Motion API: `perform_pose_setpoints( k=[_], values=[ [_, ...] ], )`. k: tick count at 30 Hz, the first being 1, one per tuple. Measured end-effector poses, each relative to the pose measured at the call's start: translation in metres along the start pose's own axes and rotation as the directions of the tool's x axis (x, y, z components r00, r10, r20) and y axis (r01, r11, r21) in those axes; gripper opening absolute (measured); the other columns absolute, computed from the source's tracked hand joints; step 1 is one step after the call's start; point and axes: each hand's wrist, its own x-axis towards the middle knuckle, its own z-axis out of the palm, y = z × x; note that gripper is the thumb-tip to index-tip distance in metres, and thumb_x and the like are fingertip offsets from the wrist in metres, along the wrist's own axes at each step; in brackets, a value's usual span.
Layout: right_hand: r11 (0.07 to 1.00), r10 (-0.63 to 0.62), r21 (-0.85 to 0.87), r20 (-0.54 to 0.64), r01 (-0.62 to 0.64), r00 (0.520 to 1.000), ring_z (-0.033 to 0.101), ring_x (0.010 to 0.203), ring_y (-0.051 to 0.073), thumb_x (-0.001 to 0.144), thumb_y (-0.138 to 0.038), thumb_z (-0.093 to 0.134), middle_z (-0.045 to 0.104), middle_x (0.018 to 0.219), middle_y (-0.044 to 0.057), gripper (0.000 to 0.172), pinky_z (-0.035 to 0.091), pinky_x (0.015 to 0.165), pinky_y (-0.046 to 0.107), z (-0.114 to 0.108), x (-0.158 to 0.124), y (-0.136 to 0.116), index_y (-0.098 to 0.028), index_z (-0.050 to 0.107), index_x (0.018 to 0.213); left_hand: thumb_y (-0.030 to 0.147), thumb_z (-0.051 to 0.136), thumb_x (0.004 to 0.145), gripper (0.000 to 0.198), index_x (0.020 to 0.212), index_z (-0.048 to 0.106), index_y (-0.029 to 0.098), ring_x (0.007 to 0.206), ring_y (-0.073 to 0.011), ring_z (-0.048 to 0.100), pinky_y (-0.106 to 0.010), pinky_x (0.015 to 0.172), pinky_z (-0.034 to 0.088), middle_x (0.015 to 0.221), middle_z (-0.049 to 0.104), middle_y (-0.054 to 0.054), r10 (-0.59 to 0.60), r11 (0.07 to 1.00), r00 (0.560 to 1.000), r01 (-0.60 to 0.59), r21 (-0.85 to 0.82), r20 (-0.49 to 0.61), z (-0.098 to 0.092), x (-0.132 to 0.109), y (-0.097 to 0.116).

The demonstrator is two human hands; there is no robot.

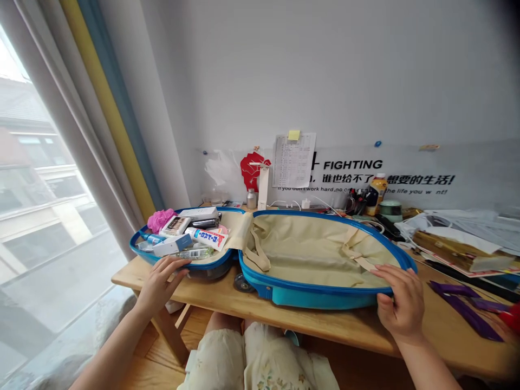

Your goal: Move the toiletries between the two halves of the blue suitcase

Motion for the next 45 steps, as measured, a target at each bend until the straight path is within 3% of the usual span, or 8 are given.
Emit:
perform_pose_setpoints(
  k=[7, 11, 15, 18, 28, 35, 40, 45],
  values=[
    [1.000, -0.006, 0.000, -0.002, 0.006, 1.000, 0.067, 0.094, 0.027, 0.098, -0.046, 0.034, 0.069, 0.092, 0.011, 0.037, 0.040, 0.100, 0.047, 0.000, 0.000, 0.002, -0.021, 0.061, 0.101, 0.049, 0.035, 0.097, 0.044, 0.095, 0.071, 0.024, 0.097, -0.0235, 0.065, -0.037, 0.092, 0.052, 0.097, 0.072, -0.007, -0.175, 0.984, 0.985, 0.175, 0.015, -0.007, -0.012, 0.026, -0.005],
    [0.999, -0.045, -0.031, -0.034, 0.044, 0.998, 0.067, 0.088, 0.025, 0.099, -0.046, 0.034, 0.069, 0.088, 0.009, 0.035, 0.042, 0.096, 0.044, 0.001, 0.001, 0.003, -0.023, 0.060, 0.099, 0.057, 0.040, 0.091, 0.052, 0.124, 0.062, 0.023, 0.121, -0.0298, 0.056, -0.044, 0.102, 0.046, 0.127, 0.066, -0.010, -0.324, 0.937, 0.935, 0.295, 0.187, 0.148, -0.028, 0.067, -0.023],
    [0.999, -0.032, -0.020, -0.046, 0.031, 0.998, 0.067, 0.088, 0.024, 0.098, -0.046, 0.035, 0.069, 0.088, 0.008, 0.035, 0.041, 0.098, 0.043, 0.002, 0.001, 0.004, -0.022, 0.061, 0.097, 0.051, 0.058, 0.078, 0.071, 0.142, 0.049, 0.020, 0.136, -0.0335, 0.046, -0.044, 0.112, 0.037, 0.148, 0.052, -0.012, -0.428, 0.900, 0.676, 0.258, 0.352, 0.600, -0.044, 0.098, -0.041],
    [1.000, -0.027, -0.013, -0.042, 0.027, 0.999, 0.067, 0.088, 0.024, 0.098, -0.046, 0.034, 0.069, 0.089, 0.008, 0.036, 0.041, 0.099, 0.043, 0.002, 0.001, 0.003, -0.022, 0.061, 0.097, 0.033, 0.057, 0.072, 0.082, 0.151, 0.037, 0.020, 0.135, -0.0285, 0.049, -0.034, 0.110, 0.041, 0.152, 0.048, -0.008, -0.439, 0.898, 0.494, 0.265, 0.350, 0.751, -0.049, 0.109, -0.049],
    [1.000, 0.017, 0.015, -0.052, -0.016, 0.998, 0.066, 0.090, 0.023, 0.097, -0.049, 0.035, 0.069, 0.090, 0.008, 0.038, 0.040, 0.100, 0.044, 0.004, -0.002, 0.002, -0.022, 0.062, 0.096, 0.025, 0.075, 0.054, 0.100, 0.148, 0.041, 0.021, 0.129, -0.0360, 0.053, -0.043, 0.104, 0.044, 0.145, 0.051, -0.017, -0.468, 0.869, 0.385, 0.035, 0.494, 0.795, -0.029, 0.138, -0.055],
    [1.000, 0.014, 0.015, -0.038, -0.014, 0.999, 0.065, 0.094, 0.025, 0.100, -0.048, 0.032, 0.068, 0.092, 0.010, 0.040, 0.040, 0.101, 0.046, 0.002, 0.000, -0.004, -0.019, 0.061, 0.098, 0.059, 0.068, 0.059, 0.075, 0.118, 0.060, 0.013, 0.107, -0.0343, 0.065, -0.045, 0.093, 0.050, 0.114, 0.070, -0.013, -0.276, 0.933, 0.731, 0.046, 0.358, 0.624, -0.021, 0.119, -0.080],
    [0.998, 0.050, 0.034, -0.031, -0.049, 0.998, 0.065, 0.105, 0.026, 0.099, -0.048, 0.034, 0.070, 0.099, 0.010, 0.040, 0.040, 0.104, 0.048, 0.002, -0.003, -0.007, -0.021, 0.062, 0.105, 0.068, 0.060, 0.057, 0.077, 0.116, 0.062, 0.018, 0.090, -0.0318, 0.069, -0.041, 0.079, 0.055, 0.103, 0.072, -0.013, -0.235, 0.942, 0.827, 0.064, 0.329, 0.511, -0.032, 0.127, -0.073],
    [0.993, 0.116, 0.033, 0.027, -0.117, 0.993, 0.058, 0.123, 0.029, 0.099, -0.043, 0.036, 0.068, 0.116, 0.012, 0.039, 0.039, 0.107, 0.051, -0.003, -0.007, -0.012, -0.022, 0.062, 0.118, 0.072, 0.058, 0.063, 0.081, 0.126, 0.059, 0.021, 0.095, -0.0292, 0.068, -0.039, 0.084, 0.055, 0.108, 0.069, -0.009, -0.168, 0.975, 0.892, 0.088, 0.204, 0.420, -0.034, 0.154, -0.010]
  ],
)
